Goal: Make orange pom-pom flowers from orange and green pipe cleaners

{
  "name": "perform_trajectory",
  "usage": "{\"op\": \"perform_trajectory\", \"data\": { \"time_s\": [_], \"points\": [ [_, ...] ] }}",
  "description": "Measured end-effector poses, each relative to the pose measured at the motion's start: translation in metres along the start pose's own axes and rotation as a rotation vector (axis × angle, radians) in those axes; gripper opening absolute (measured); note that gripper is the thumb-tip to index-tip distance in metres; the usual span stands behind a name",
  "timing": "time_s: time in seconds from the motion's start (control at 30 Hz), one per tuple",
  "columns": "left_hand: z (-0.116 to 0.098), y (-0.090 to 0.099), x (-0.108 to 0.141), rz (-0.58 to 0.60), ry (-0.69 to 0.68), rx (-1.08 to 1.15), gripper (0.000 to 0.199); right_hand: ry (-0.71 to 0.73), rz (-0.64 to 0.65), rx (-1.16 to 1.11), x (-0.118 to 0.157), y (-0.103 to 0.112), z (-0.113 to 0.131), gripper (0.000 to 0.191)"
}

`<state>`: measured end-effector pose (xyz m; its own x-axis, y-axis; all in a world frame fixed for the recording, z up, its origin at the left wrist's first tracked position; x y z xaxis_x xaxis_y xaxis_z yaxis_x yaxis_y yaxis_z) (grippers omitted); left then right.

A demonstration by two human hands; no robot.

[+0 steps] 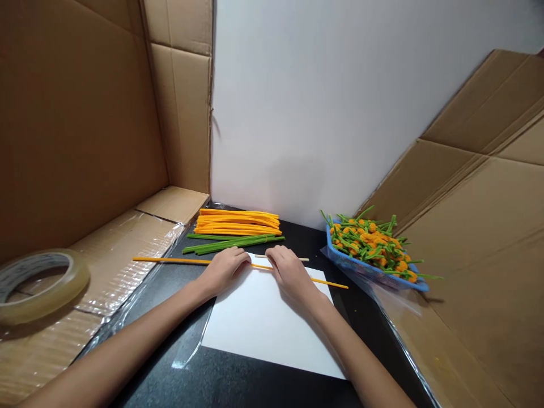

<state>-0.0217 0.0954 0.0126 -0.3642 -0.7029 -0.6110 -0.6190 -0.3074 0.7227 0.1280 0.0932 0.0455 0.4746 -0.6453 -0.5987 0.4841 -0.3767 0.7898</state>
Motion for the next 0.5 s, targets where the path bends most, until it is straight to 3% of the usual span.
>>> {"op": "perform_trajectory", "data": {
  "time_s": [0.1,0.2,0.33,0.5],
  "points": [
    [-0.001,0.007,-0.001,-0.045,0.035,0.011,0.026,-0.043,-0.059,-0.028,0.014,0.026,0.004,0.026],
    [-0.005,0.017,-0.003,-0.115,0.059,0.001,0.027,-0.288,-0.116,-0.007,0.034,0.048,-0.023,0.031],
    [-0.018,0.029,-0.005,-0.181,-0.083,-0.023,0.026,-0.406,0.184,0.030,0.057,0.040,-0.058,0.021],
    [-0.010,0.044,-0.011,-0.218,-0.193,-0.084,0.024,-0.481,0.151,0.110,0.062,0.055,-0.090,0.024]
  ]
}}
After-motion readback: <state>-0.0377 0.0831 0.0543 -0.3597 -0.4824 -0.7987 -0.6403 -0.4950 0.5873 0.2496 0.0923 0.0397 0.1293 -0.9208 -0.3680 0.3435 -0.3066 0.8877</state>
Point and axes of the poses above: each hand's wrist, its own x-axis away from the middle knuckle, its own y-axis out of the back of the hand, z = x × y, the point moved 7 cm from there along -x, towards the middle knuckle, and after that the axes turned 13 degrees about -z, right-handed, at the moved point
